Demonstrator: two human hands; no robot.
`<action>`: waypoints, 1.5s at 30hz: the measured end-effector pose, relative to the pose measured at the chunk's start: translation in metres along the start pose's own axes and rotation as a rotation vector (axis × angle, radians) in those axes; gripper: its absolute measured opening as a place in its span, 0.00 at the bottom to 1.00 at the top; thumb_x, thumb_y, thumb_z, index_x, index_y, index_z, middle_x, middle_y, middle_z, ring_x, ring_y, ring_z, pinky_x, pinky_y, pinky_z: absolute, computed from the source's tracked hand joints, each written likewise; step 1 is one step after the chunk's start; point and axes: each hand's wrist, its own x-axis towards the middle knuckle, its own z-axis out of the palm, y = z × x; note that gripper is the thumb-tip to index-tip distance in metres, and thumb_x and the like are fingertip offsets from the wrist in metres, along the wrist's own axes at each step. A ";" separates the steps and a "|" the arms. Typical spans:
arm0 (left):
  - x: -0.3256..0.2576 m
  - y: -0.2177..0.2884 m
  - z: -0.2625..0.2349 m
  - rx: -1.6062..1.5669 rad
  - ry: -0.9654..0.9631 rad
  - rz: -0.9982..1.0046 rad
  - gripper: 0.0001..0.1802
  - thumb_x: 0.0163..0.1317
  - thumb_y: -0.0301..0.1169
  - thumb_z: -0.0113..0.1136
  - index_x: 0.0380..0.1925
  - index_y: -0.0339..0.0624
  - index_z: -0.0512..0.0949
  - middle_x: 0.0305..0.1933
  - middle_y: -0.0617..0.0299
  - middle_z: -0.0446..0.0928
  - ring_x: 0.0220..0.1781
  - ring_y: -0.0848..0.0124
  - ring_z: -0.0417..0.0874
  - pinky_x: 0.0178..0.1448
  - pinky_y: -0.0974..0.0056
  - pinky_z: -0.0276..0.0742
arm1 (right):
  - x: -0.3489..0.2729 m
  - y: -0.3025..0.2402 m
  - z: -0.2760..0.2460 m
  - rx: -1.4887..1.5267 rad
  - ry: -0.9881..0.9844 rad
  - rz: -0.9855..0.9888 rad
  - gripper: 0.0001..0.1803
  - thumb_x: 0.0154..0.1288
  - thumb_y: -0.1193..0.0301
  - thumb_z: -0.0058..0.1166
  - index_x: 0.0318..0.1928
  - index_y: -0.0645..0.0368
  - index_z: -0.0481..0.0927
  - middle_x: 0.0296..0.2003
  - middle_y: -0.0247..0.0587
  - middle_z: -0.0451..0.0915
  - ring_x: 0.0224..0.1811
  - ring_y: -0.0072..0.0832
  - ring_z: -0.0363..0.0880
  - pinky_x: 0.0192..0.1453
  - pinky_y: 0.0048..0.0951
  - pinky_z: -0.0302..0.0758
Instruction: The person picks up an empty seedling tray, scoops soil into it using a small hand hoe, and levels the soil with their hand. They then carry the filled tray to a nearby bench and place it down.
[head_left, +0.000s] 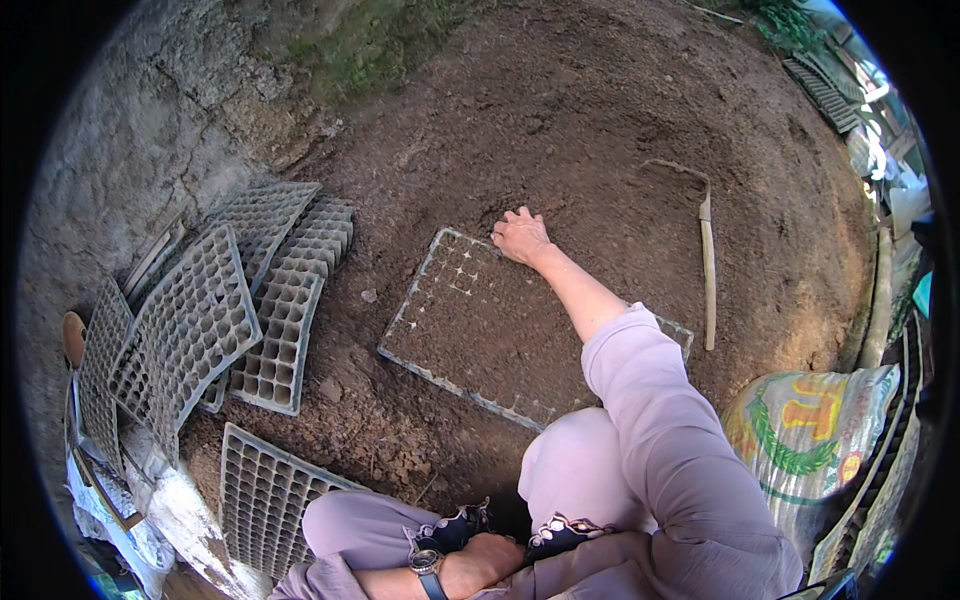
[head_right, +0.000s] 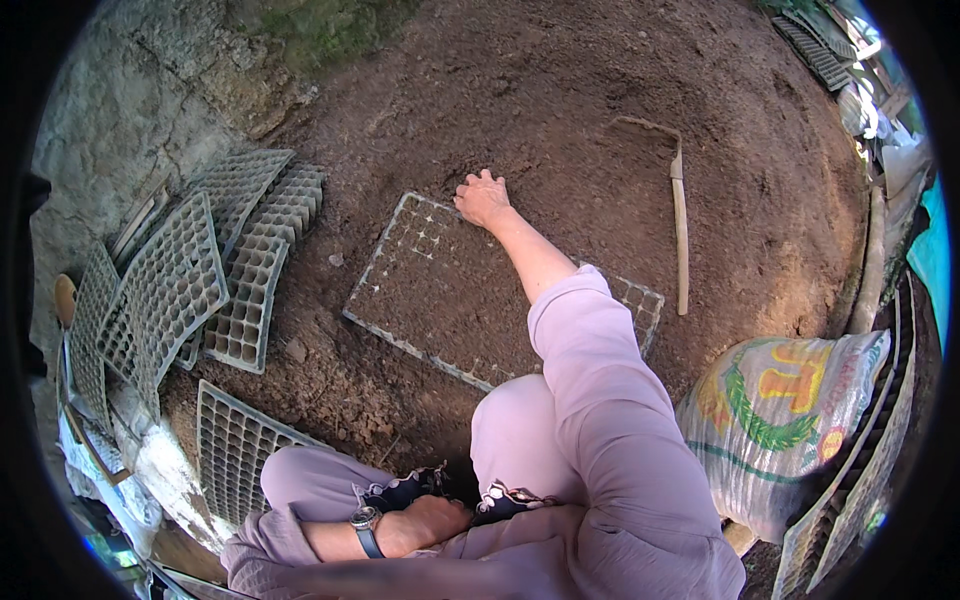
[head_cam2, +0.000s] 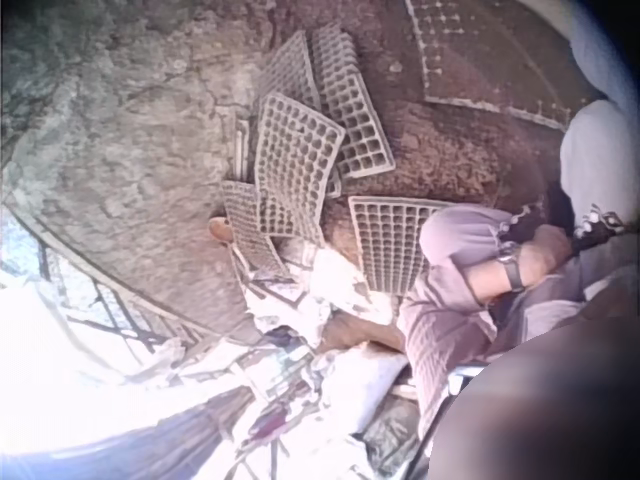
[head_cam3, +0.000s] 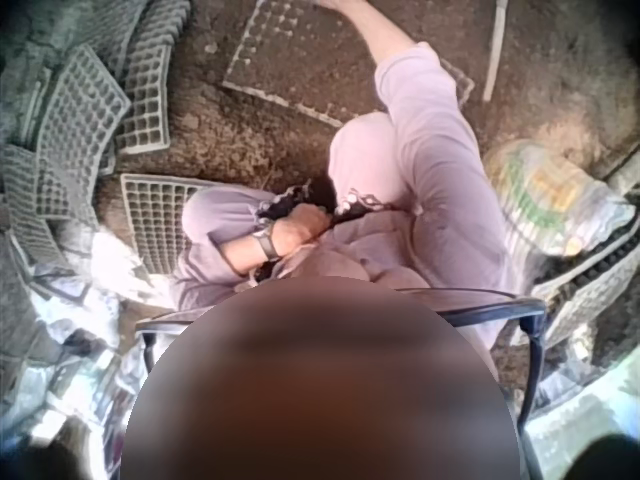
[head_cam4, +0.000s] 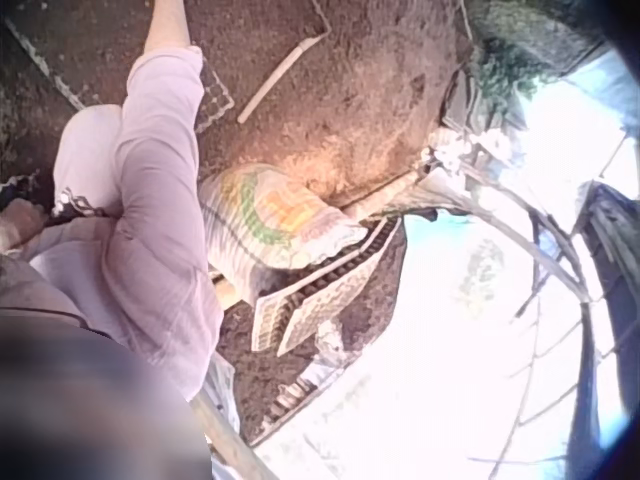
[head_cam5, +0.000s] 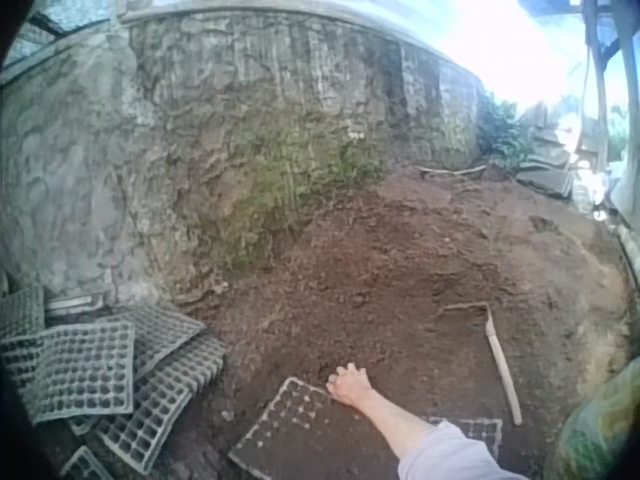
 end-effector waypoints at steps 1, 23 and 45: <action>-0.002 -0.001 0.000 0.014 0.024 0.001 0.12 0.58 0.28 0.51 0.38 0.36 0.79 0.41 0.45 0.80 0.44 0.53 0.84 0.39 0.55 0.82 | -0.007 0.002 -0.005 0.025 -0.010 0.053 0.16 0.65 0.56 0.47 0.48 0.45 0.81 0.54 0.39 0.73 0.61 0.42 0.66 0.59 0.56 0.67; -0.006 0.012 -0.013 0.113 0.186 0.119 0.08 0.53 0.27 0.55 0.30 0.40 0.82 0.33 0.52 0.82 0.38 0.60 0.85 0.35 0.59 0.81 | -0.177 -0.089 0.054 0.329 0.041 -0.277 0.38 0.72 0.46 0.27 0.72 0.59 0.45 0.74 0.48 0.37 0.77 0.38 0.33 0.79 0.38 0.31; 0.003 0.002 -0.022 0.090 0.032 0.111 0.11 0.56 0.26 0.52 0.38 0.36 0.78 0.38 0.47 0.80 0.39 0.56 0.85 0.37 0.57 0.81 | -0.453 0.052 0.011 0.304 0.138 -0.146 0.19 0.64 0.62 0.53 0.54 0.49 0.73 0.60 0.44 0.65 0.70 0.44 0.56 0.74 0.50 0.50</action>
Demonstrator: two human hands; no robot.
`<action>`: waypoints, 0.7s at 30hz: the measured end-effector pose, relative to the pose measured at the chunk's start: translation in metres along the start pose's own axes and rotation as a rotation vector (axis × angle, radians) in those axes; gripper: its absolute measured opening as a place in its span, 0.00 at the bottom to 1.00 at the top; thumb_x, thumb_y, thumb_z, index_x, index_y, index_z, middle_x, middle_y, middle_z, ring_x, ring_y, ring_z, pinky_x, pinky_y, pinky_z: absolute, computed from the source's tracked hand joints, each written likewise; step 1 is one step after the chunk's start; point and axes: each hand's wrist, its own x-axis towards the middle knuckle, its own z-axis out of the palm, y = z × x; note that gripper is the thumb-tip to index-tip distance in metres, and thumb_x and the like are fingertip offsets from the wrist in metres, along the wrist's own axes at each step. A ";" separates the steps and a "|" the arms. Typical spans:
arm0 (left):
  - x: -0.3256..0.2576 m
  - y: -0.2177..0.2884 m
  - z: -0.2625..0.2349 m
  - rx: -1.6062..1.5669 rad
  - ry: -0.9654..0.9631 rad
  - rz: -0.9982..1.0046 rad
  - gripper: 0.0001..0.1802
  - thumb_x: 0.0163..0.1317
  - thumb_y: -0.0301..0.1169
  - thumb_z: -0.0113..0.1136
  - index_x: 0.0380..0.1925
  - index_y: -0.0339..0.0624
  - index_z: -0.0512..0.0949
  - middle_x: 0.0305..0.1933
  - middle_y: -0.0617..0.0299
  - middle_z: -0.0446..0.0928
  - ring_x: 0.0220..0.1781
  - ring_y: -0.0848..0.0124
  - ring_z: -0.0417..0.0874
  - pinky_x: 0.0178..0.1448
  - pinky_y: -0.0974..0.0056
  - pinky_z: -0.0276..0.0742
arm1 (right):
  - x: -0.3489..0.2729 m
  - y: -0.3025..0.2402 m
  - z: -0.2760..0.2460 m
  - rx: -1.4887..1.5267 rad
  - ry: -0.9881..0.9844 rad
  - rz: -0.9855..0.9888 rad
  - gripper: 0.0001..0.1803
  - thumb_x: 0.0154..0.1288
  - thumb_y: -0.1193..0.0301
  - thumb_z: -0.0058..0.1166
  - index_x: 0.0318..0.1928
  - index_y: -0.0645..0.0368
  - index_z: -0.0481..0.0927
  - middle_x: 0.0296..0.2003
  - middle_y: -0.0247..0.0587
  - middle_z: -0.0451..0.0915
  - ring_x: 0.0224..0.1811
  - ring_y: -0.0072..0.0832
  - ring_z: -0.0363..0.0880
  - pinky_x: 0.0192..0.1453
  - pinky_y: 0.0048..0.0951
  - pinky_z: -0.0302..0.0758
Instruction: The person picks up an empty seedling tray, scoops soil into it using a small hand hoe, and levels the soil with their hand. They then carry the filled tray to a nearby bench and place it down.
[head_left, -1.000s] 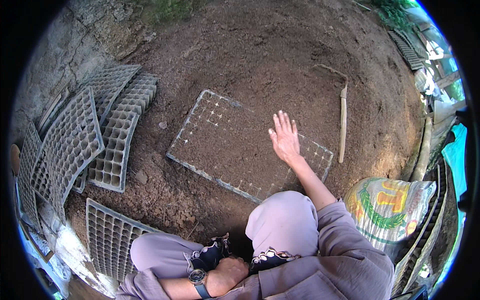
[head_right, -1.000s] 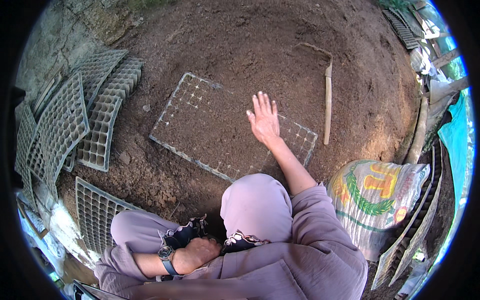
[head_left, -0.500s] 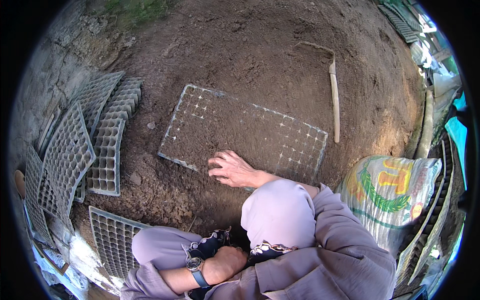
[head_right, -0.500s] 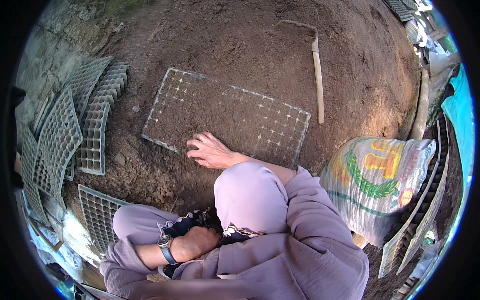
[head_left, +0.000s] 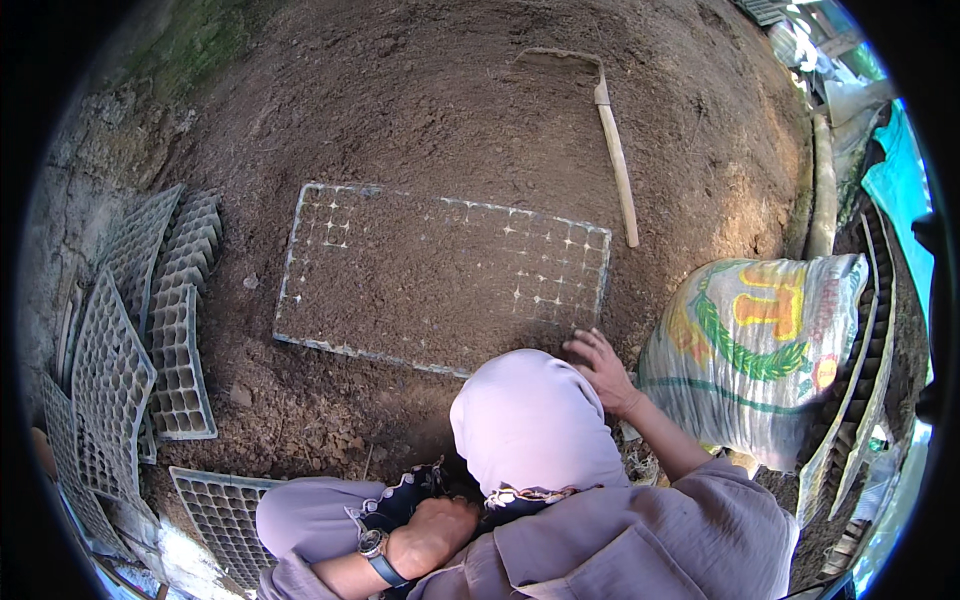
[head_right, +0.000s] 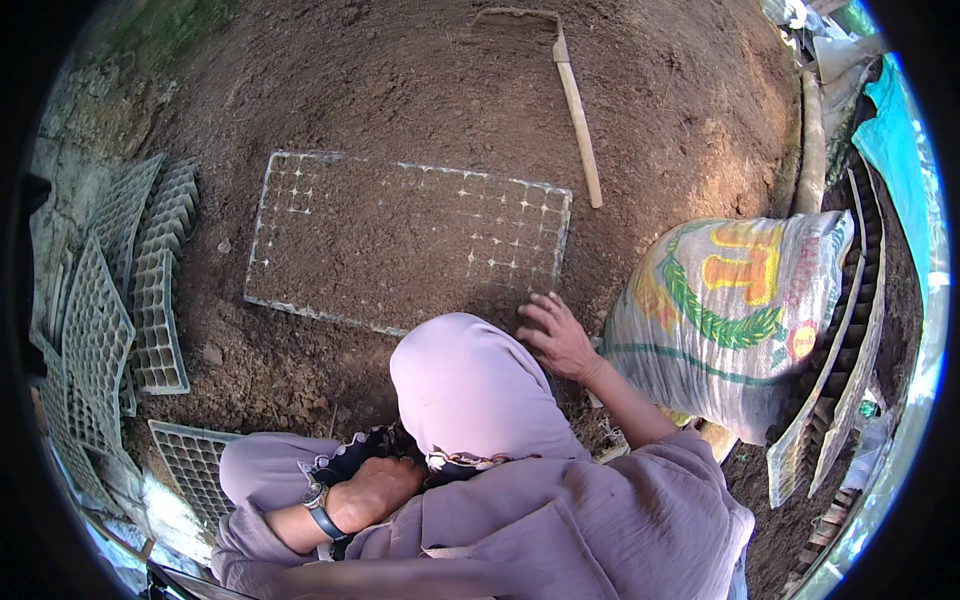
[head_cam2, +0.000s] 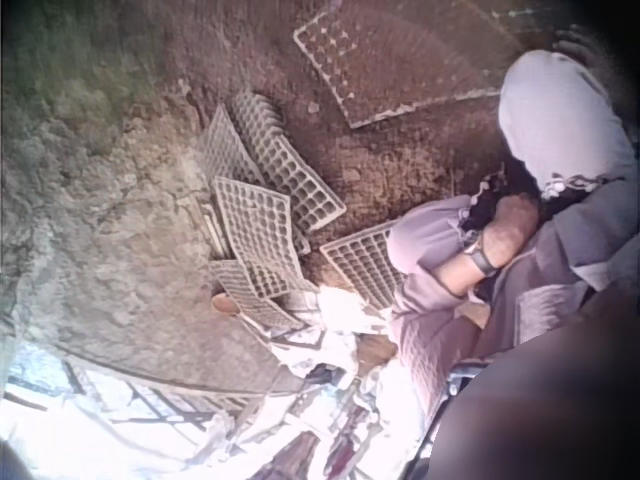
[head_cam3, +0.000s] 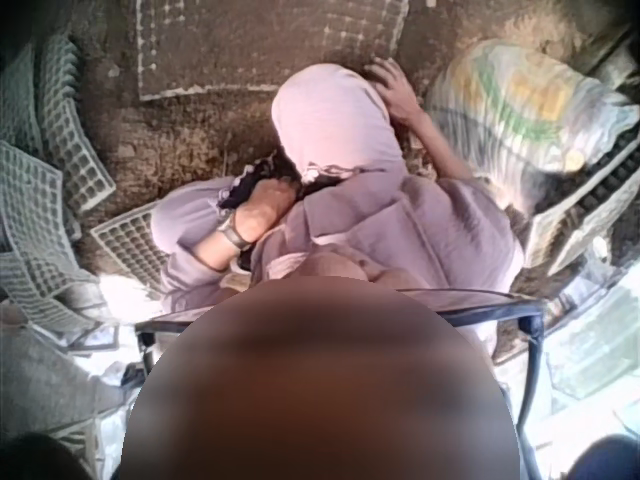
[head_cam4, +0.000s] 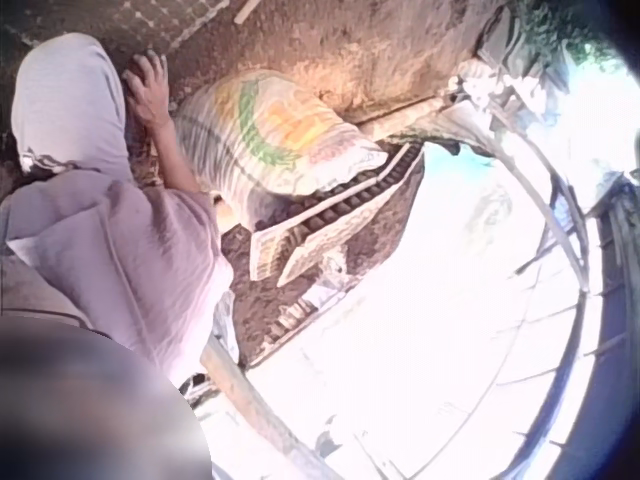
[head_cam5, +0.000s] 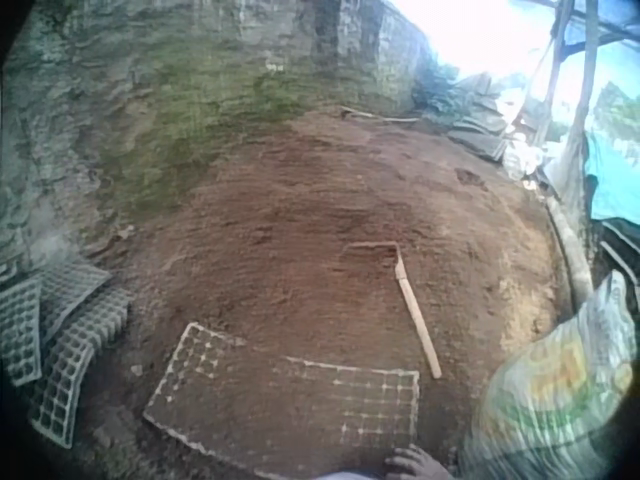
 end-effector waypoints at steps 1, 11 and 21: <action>0.000 0.001 0.001 -0.003 -0.031 -0.023 0.11 0.56 0.25 0.52 0.40 0.36 0.77 0.40 0.46 0.80 0.40 0.55 0.84 0.37 0.57 0.81 | 0.009 0.004 -0.004 -0.013 0.063 0.096 0.24 0.61 0.62 0.57 0.58 0.45 0.71 0.63 0.46 0.62 0.71 0.47 0.54 0.74 0.49 0.50; 0.001 0.010 0.006 0.012 0.112 -0.020 0.08 0.54 0.27 0.53 0.29 0.39 0.82 0.31 0.50 0.82 0.36 0.59 0.85 0.35 0.59 0.80 | 0.172 -0.021 0.046 -0.184 -0.124 0.005 0.36 0.69 0.47 0.38 0.72 0.50 0.52 0.73 0.45 0.47 0.75 0.41 0.43 0.77 0.43 0.42; -0.007 0.020 0.010 0.065 0.099 -0.167 0.10 0.56 0.27 0.54 0.36 0.39 0.82 0.40 0.51 0.81 0.40 0.61 0.84 0.36 0.60 0.81 | 0.273 -0.050 0.096 -0.256 -0.237 -0.667 0.25 0.73 0.45 0.23 0.68 0.21 0.54 0.73 0.24 0.48 0.76 0.33 0.39 0.78 0.50 0.31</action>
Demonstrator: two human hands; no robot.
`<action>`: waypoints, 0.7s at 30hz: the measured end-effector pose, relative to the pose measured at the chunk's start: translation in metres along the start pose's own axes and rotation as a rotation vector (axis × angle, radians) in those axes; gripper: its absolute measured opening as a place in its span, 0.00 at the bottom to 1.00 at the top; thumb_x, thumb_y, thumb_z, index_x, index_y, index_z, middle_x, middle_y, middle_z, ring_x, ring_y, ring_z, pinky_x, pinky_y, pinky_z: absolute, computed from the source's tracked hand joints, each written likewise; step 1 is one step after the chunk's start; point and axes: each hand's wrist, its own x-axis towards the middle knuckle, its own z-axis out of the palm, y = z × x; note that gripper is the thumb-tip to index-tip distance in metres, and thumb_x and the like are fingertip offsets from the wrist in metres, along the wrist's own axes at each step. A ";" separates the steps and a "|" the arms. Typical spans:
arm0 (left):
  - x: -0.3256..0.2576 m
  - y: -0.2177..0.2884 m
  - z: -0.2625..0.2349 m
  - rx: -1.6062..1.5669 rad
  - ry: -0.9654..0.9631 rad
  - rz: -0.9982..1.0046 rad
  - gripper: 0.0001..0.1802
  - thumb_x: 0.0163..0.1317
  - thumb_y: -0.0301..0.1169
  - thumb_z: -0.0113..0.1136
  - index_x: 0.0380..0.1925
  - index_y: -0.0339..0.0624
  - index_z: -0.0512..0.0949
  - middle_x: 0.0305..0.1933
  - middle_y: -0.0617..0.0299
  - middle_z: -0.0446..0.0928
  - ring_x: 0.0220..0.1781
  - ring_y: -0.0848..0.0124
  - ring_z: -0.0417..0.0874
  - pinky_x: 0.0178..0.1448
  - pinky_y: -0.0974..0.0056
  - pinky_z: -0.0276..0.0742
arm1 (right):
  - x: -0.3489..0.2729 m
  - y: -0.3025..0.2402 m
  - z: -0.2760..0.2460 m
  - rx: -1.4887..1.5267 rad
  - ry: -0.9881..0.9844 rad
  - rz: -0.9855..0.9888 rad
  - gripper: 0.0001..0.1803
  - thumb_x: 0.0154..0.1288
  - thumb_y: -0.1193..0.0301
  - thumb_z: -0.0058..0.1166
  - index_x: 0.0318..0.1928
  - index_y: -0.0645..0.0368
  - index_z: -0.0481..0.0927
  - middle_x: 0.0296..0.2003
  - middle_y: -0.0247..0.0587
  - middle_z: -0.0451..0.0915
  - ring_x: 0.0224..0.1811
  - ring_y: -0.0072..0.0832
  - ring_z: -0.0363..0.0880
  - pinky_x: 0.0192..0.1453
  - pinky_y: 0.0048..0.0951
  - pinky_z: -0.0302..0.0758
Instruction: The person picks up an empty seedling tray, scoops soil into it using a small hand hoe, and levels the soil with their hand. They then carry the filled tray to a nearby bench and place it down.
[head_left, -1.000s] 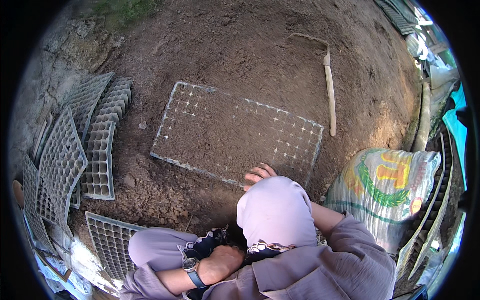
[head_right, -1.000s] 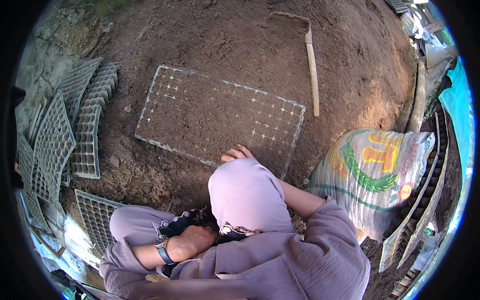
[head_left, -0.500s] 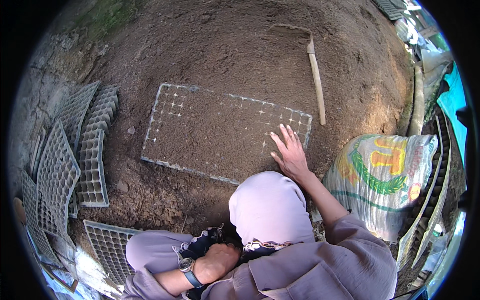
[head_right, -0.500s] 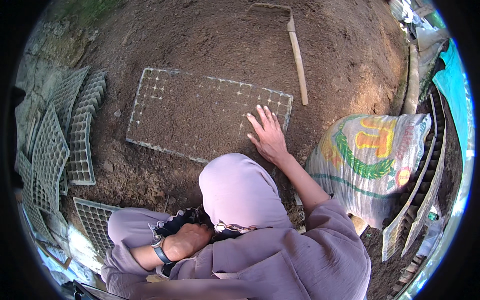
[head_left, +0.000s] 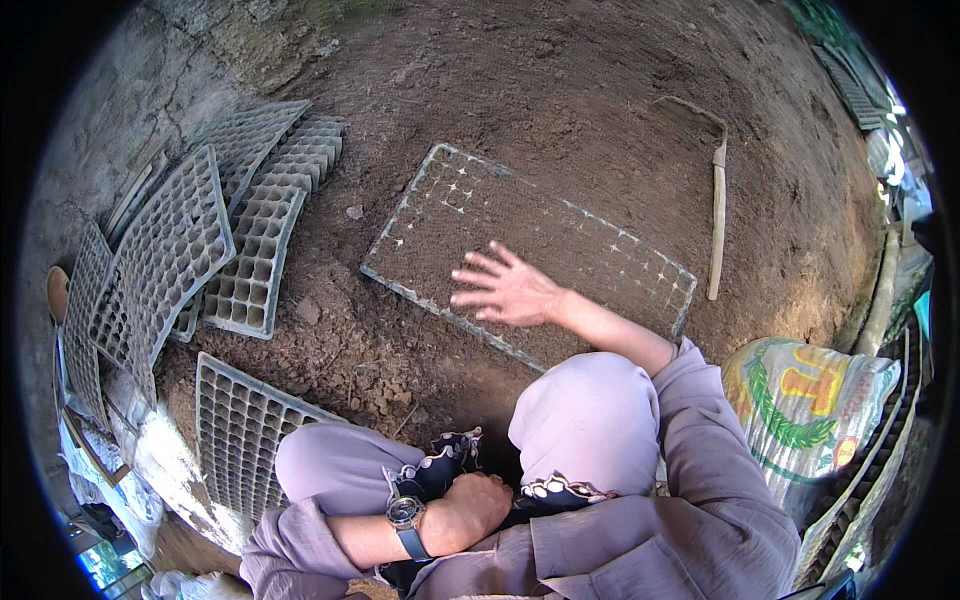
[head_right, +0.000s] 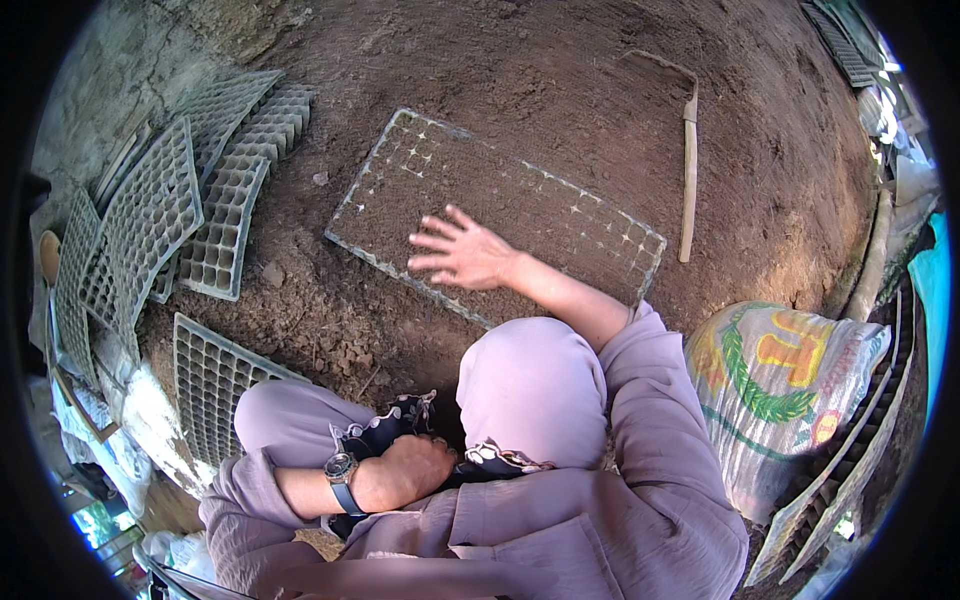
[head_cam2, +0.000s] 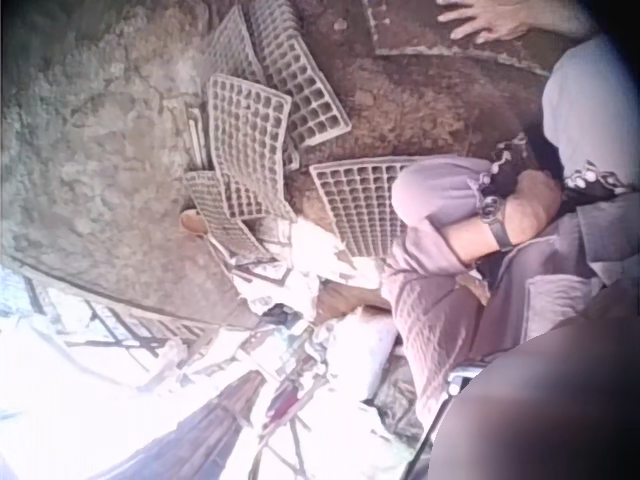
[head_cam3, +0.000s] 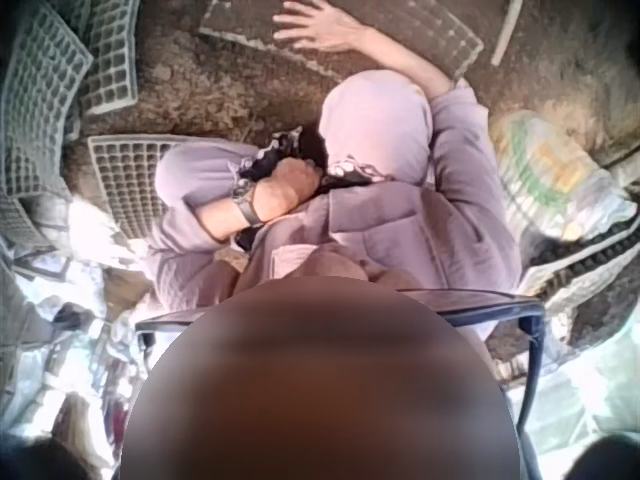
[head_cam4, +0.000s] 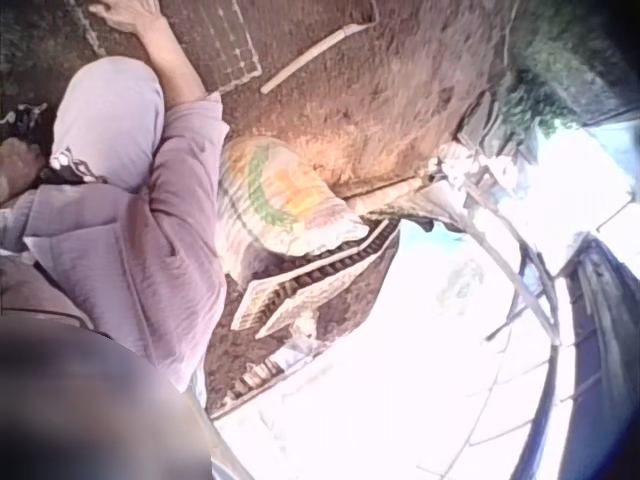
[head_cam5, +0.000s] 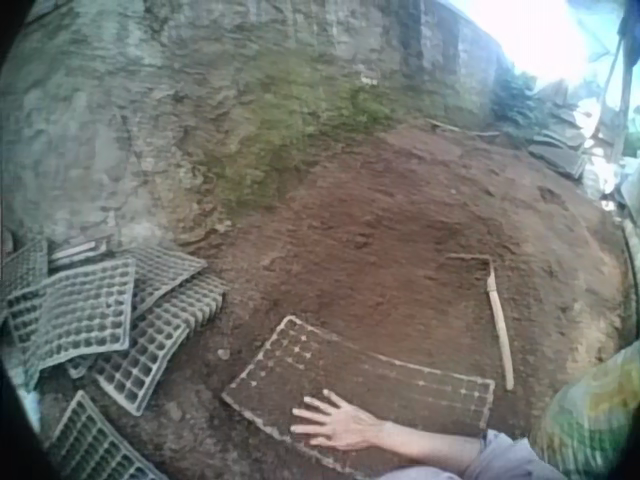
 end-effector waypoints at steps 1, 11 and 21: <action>-0.003 0.001 0.002 0.017 0.036 -0.023 0.10 0.56 0.27 0.54 0.36 0.39 0.81 0.40 0.52 0.81 0.40 0.61 0.84 0.36 0.61 0.81 | 0.007 0.025 -0.008 -0.088 -0.054 0.086 0.26 0.72 0.44 0.21 0.69 0.21 0.53 0.73 0.25 0.47 0.77 0.32 0.37 0.78 0.49 0.29; -0.032 0.005 -0.008 0.268 0.313 -0.166 0.08 0.56 0.30 0.53 0.35 0.44 0.77 0.33 0.62 0.77 0.36 0.68 0.80 0.36 0.65 0.77 | 0.025 0.043 -0.007 -0.045 0.046 0.612 0.40 0.70 0.45 0.36 0.72 0.57 0.48 0.73 0.52 0.39 0.77 0.44 0.33 0.78 0.46 0.32; -0.028 0.005 -0.011 0.284 0.400 -0.118 0.07 0.55 0.31 0.53 0.32 0.45 0.78 0.31 0.61 0.76 0.34 0.68 0.78 0.36 0.65 0.75 | 0.119 -0.009 0.028 0.191 0.122 -0.127 0.32 0.71 0.53 0.40 0.71 0.45 0.53 0.73 0.42 0.44 0.76 0.42 0.41 0.77 0.48 0.43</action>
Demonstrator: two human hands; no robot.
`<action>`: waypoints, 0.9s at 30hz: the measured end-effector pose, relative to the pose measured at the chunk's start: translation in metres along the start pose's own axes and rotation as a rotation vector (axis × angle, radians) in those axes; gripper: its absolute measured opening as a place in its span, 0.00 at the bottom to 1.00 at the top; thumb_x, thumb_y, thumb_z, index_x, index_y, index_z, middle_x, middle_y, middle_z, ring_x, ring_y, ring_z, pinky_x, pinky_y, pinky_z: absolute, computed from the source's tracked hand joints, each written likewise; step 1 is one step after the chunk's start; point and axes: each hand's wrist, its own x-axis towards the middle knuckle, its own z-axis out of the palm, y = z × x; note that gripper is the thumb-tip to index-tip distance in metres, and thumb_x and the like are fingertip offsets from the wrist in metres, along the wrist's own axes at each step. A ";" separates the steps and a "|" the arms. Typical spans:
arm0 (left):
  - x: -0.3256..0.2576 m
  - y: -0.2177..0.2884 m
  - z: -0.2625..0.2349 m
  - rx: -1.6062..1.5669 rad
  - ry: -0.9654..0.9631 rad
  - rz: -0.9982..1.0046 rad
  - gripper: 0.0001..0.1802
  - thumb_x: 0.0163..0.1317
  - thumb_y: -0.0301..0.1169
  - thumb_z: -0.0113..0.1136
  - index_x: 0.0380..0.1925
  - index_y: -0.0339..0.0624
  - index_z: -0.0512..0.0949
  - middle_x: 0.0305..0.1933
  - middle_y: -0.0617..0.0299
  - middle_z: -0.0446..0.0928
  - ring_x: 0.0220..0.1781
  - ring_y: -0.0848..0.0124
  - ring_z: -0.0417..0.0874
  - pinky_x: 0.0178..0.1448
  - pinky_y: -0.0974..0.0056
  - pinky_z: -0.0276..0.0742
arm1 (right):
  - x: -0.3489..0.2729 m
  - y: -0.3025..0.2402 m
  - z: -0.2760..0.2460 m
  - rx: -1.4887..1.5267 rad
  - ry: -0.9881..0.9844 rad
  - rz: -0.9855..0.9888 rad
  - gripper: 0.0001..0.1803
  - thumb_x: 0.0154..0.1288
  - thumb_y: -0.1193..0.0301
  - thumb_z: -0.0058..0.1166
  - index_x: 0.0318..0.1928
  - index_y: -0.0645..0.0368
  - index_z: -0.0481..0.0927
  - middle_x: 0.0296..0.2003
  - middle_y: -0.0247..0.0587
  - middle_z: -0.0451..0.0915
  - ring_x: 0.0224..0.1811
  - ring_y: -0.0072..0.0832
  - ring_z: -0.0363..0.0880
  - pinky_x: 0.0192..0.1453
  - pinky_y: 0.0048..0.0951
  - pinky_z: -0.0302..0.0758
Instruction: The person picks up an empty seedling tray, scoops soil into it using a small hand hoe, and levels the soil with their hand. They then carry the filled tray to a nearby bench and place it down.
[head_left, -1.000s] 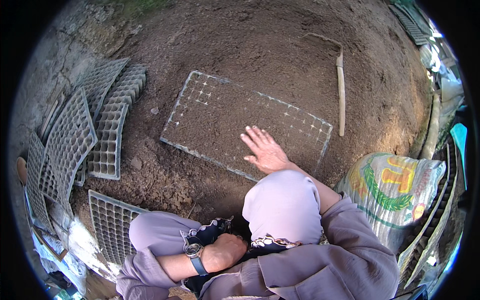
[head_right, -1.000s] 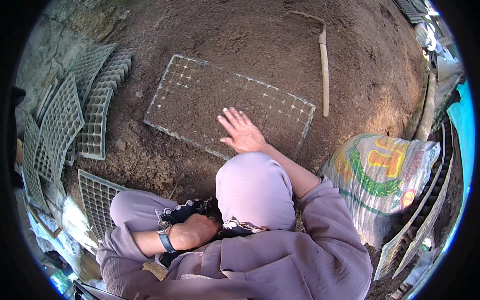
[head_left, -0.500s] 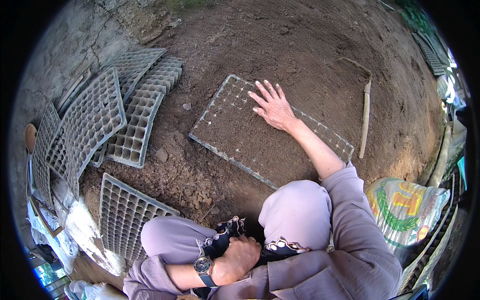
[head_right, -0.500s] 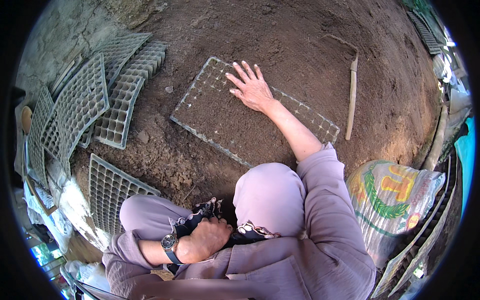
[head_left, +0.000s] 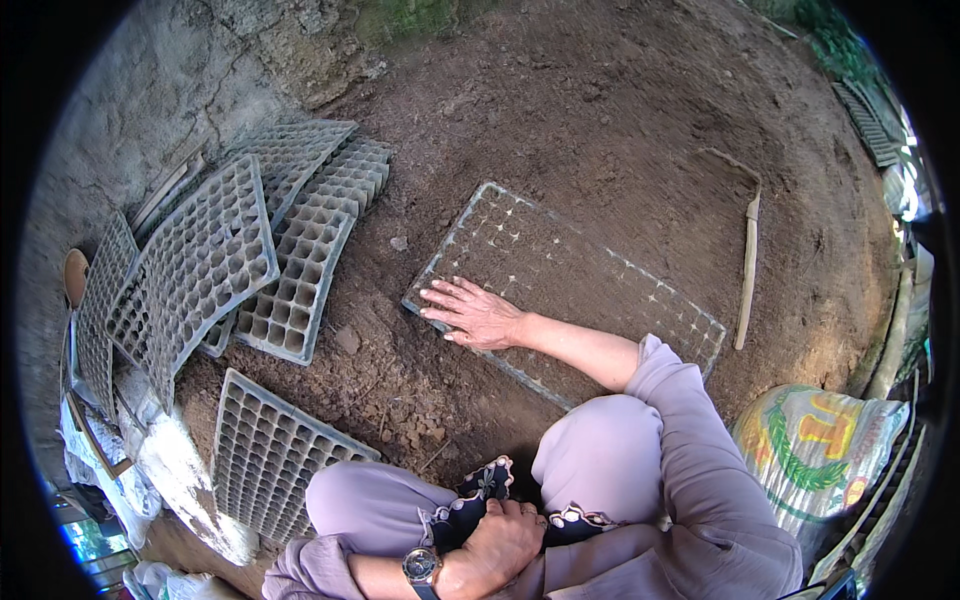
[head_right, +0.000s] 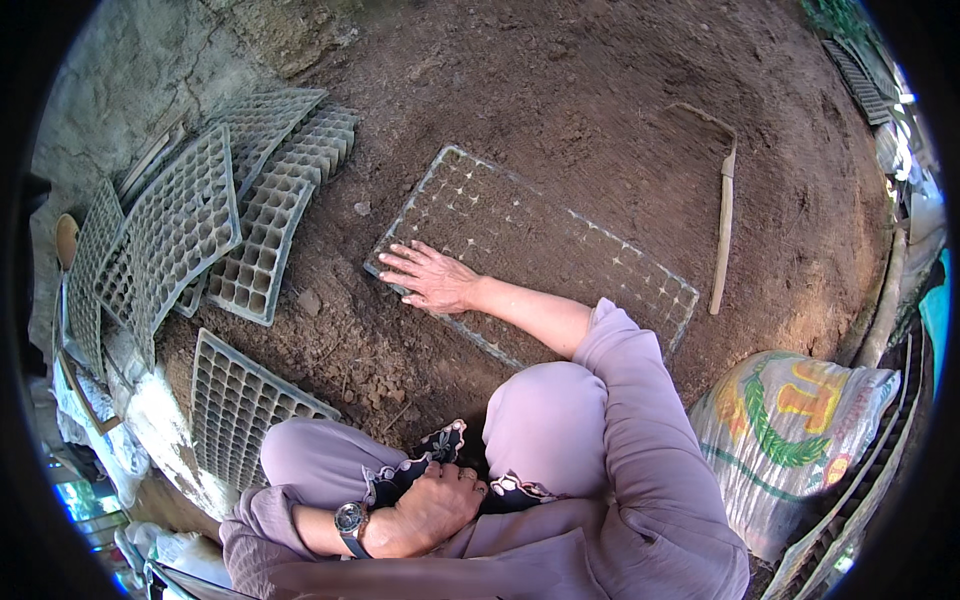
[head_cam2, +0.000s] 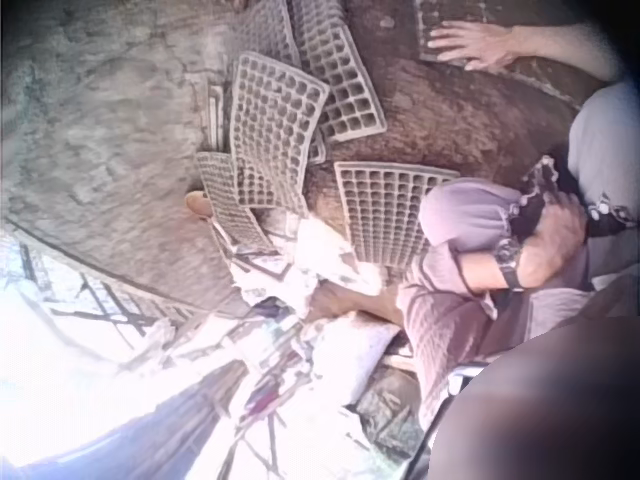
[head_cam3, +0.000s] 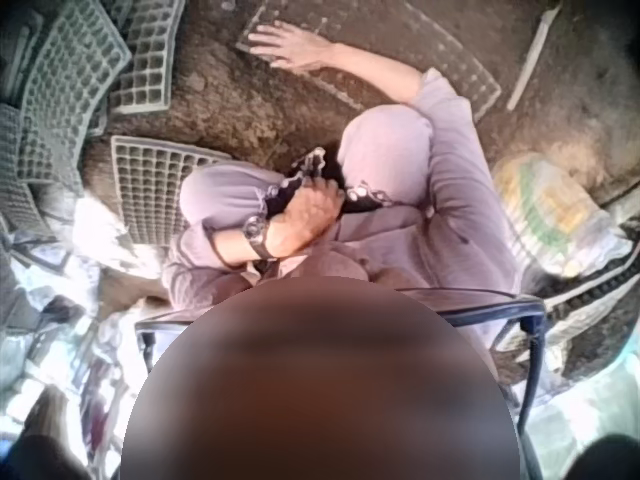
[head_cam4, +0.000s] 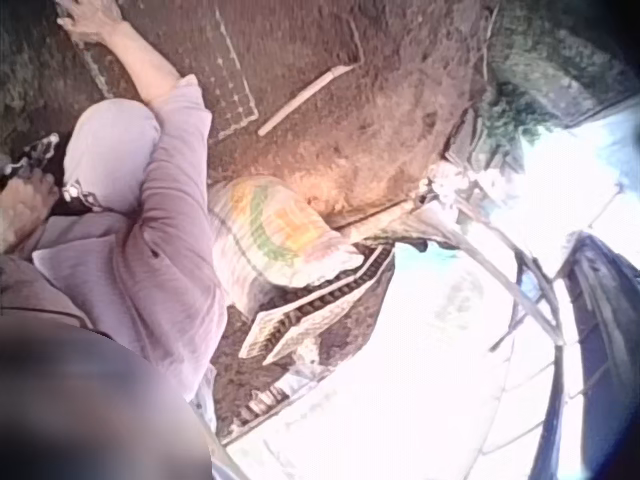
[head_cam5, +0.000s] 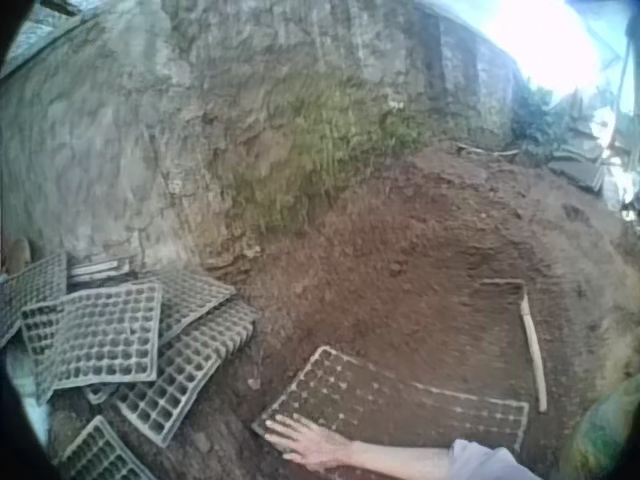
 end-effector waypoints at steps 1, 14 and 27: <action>0.001 0.000 0.000 0.004 -0.011 0.004 0.07 0.55 0.32 0.53 0.32 0.45 0.78 0.31 0.61 0.76 0.34 0.68 0.78 0.36 0.65 0.75 | 0.006 0.010 -0.001 0.047 0.062 -0.095 0.27 0.69 0.56 0.44 0.68 0.39 0.61 0.72 0.39 0.51 0.74 0.40 0.47 0.77 0.47 0.45; -0.002 -0.005 0.018 -0.099 -0.144 0.014 0.10 0.55 0.30 0.53 0.36 0.41 0.78 0.35 0.58 0.77 0.36 0.64 0.80 0.39 0.62 0.77 | 0.034 0.157 -0.049 -0.246 0.137 0.485 0.21 0.67 0.58 0.45 0.58 0.46 0.74 0.68 0.41 0.61 0.73 0.36 0.53 0.75 0.52 0.45; -0.007 -0.012 0.009 -0.058 -0.095 0.017 0.09 0.55 0.31 0.54 0.36 0.43 0.77 0.34 0.60 0.76 0.36 0.66 0.79 0.38 0.64 0.76 | 0.023 0.127 -0.062 -0.390 0.262 0.652 0.35 0.72 0.49 0.34 0.71 0.58 0.52 0.73 0.43 0.45 0.76 0.37 0.42 0.76 0.54 0.39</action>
